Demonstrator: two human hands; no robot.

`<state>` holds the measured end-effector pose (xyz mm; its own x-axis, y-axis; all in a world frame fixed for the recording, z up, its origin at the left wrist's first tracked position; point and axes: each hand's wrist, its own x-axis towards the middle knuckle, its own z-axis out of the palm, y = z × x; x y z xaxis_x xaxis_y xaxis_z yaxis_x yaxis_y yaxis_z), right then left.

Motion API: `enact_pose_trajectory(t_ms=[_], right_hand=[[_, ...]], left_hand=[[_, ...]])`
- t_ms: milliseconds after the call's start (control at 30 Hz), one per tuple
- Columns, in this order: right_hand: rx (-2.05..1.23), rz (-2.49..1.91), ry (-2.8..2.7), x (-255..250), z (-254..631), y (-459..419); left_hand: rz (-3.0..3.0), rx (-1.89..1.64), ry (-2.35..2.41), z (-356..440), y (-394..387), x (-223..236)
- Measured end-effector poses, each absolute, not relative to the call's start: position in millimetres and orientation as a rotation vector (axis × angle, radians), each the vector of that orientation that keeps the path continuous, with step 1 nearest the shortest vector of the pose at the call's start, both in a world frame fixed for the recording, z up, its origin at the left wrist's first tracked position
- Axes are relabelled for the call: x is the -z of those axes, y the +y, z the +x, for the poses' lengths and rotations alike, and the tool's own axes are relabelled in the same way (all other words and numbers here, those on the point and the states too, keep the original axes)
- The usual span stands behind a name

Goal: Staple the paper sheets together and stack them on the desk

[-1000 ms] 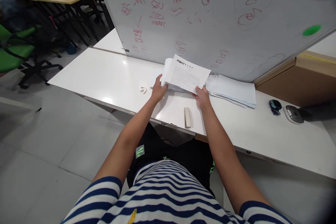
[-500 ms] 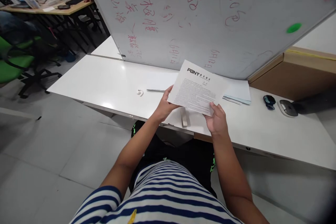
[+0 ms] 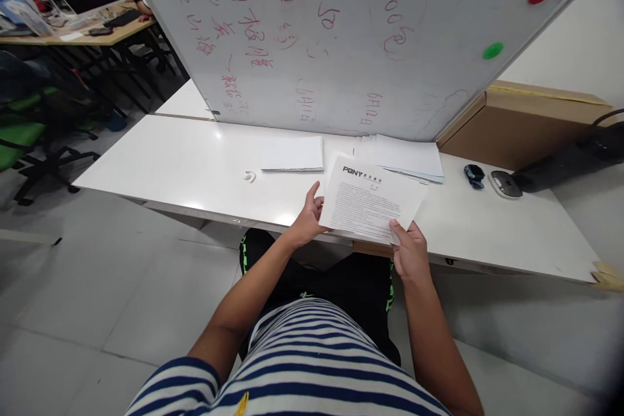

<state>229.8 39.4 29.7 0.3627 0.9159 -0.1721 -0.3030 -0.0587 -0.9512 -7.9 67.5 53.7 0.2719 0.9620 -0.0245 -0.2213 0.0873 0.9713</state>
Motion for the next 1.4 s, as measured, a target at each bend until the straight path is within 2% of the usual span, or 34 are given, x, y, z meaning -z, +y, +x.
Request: enact_pose_trajectory(t_ms=[133, 267, 500, 767, 1000, 1233, 1400], right_hand=[[-0.894, -1.321, -0.742, -19, 235, 41], [-0.814, -1.379, -0.873, -22, 232, 43], [-0.912, -1.314, -0.928, -32, 208, 45], [-1.077, -1.182, -0.955, -25, 188, 42], [-1.171, -1.297, -1.250, -33, 173, 39], [-1.082, -1.266, -1.758, -50, 114, 38], [-0.925, -1.118, -1.858, -49, 81, 42]], left_hand=[[0.982, -1.066, 0.826, -20, 67, -47], [1.094, -1.056, 0.833, -30, 67, -58], [1.102, -1.031, 1.166, -47, 64, -69], [1.003, -1.139, 1.144, -51, 58, -55], [0.897, -1.339, 1.231, -71, 52, -40], [0.865, -1.475, 1.418, -109, 49, -21], [0.920, -1.444, 1.530, -124, 46, -23]])
